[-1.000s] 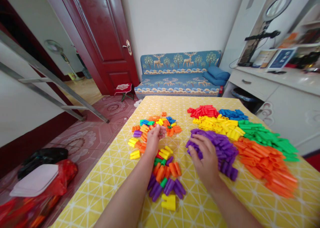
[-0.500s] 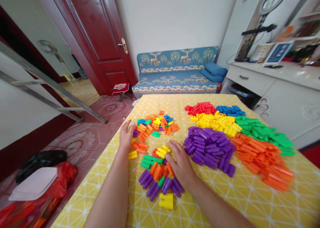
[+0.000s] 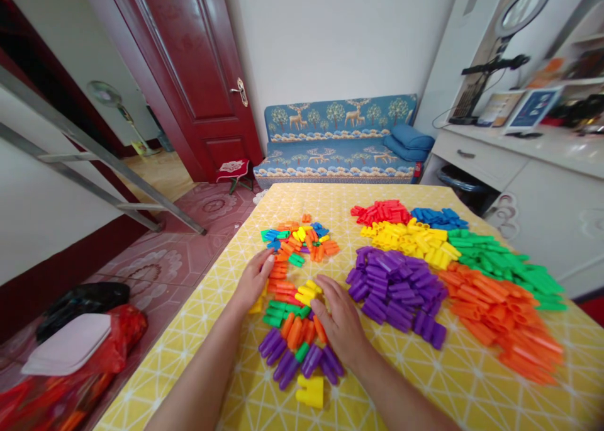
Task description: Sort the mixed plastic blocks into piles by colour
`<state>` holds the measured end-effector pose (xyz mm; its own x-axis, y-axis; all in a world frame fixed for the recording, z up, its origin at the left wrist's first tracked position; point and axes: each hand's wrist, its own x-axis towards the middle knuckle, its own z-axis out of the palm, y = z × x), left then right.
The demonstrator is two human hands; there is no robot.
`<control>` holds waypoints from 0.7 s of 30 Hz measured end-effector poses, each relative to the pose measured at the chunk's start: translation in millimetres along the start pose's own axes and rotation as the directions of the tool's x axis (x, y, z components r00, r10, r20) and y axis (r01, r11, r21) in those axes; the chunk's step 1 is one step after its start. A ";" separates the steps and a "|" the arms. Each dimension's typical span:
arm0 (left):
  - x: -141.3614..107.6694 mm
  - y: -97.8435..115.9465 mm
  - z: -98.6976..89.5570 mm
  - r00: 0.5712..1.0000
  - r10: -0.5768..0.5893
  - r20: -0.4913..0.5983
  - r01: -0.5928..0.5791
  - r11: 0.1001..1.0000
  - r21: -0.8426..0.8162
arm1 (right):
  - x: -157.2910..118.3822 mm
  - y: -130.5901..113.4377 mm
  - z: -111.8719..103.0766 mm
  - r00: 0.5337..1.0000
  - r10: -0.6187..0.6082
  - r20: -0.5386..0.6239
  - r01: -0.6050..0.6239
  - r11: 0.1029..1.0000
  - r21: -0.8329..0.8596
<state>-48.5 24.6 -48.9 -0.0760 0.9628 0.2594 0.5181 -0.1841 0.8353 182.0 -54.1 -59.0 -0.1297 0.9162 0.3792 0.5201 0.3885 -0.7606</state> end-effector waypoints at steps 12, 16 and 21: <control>39.2 96.2 64.2 0.863 0.377 0.336 -0.496 0.753 0.432 | 0.9 -1.8 2.5 0.998 0.058 -0.002 -0.057 0.997 0.061; 80.3 96.4 112.4 0.846 0.284 0.452 -0.498 0.724 0.477 | 0.3 -0.8 1.9 0.997 0.074 -0.017 -0.073 0.996 0.055; 92.0 79.6 117.2 0.756 0.321 0.570 -0.606 0.672 0.425 | 1.0 -2.4 0.6 0.995 0.083 -0.048 -0.079 0.993 0.083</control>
<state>85.6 121.7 -15.4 0.5943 0.7820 0.1880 0.7568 -0.6228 0.1984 180.1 -54.1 -57.1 -0.0456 0.9397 0.3390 0.4570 0.3214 -0.8294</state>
